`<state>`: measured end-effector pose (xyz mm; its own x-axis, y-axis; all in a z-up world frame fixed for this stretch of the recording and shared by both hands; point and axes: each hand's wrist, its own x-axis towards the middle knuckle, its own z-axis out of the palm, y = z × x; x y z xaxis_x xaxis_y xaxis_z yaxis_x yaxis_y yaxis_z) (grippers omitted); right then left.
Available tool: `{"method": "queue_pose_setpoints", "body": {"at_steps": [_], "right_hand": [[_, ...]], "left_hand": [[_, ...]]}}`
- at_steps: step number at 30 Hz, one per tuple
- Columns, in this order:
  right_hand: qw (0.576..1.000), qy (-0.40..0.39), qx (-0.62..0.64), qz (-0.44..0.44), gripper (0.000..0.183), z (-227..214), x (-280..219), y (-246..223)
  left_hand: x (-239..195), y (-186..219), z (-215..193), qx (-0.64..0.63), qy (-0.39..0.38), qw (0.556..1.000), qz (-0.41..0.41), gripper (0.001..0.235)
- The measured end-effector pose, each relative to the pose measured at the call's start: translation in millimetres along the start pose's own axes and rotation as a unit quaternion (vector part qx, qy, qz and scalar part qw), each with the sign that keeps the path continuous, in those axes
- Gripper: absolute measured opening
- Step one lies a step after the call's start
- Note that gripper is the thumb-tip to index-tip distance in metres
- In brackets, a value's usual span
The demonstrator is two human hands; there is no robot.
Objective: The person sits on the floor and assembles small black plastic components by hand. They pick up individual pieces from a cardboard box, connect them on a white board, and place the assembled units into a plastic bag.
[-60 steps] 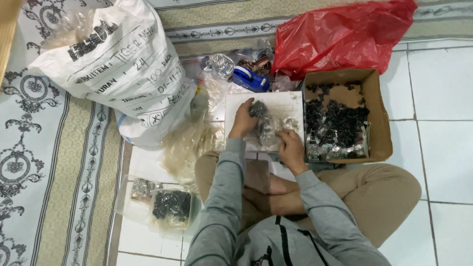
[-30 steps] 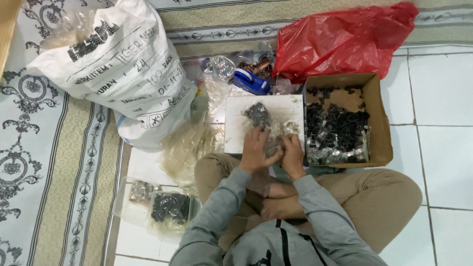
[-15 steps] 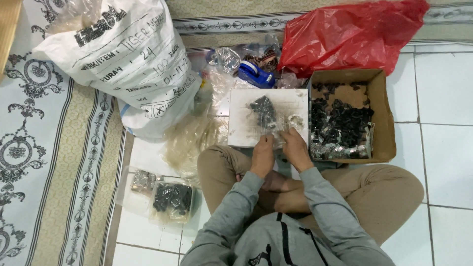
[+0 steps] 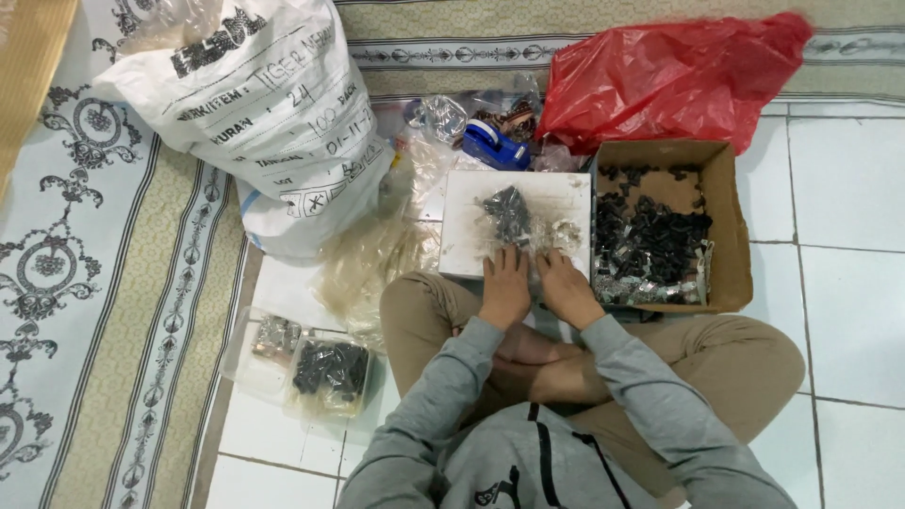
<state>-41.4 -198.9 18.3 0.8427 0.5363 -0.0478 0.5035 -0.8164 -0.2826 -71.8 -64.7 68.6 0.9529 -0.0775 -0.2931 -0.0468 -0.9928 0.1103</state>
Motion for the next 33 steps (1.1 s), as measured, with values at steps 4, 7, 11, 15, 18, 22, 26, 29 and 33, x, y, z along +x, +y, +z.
{"method": "queue_pose_setpoints", "body": {"at_steps": [4,7,11,15,18,22,26,29,33], "right_hand": [[1.000,0.006,-0.009,-0.011,0.052,-16.3,-12.2,-3.0],[0.999,0.027,-0.008,-0.040,0.063,-18.0,-14.3,6.6],[0.998,0.029,0.009,-0.056,0.044,3.7,-14.5,16.5],[0.993,0.065,0.094,-0.038,0.020,23.0,-1.0,37.0],[0.978,0.071,0.194,0.010,0.020,19.2,17.3,40.7],[0.976,0.081,0.198,0.027,0.018,18.0,26.9,40.9],[0.983,0.128,0.133,-0.006,0.029,10.4,25.0,35.7],[0.983,0.161,0.054,-0.063,0.024,22.1,27.7,42.7],[0.985,0.142,0.066,-0.079,0.033,23.8,16.4,47.8]], "left_hand": [[-12.4,-6.7,34.4,-0.100,0.037,0.993,0.054,0.080],[-3.8,-21.9,68.9,-0.053,0.320,0.938,0.119,0.079],[10.2,-39.3,97.6,-0.063,0.385,0.902,0.183,0.019],[7.3,-41.7,82.1,-0.120,0.332,0.916,0.189,0.014],[8.2,-41.5,82.6,-0.191,0.251,0.942,0.112,0.017],[31.2,-44.2,97.6,-0.263,0.237,0.935,0.019,0.014],[25.3,-29.6,74.9,-0.207,0.325,0.923,0.018,0.016],[30.0,-34.2,83.1,-0.138,0.353,0.922,0.081,0.017],[8.4,-44.9,53.5,-0.133,0.273,0.943,0.132,0.041]]}}
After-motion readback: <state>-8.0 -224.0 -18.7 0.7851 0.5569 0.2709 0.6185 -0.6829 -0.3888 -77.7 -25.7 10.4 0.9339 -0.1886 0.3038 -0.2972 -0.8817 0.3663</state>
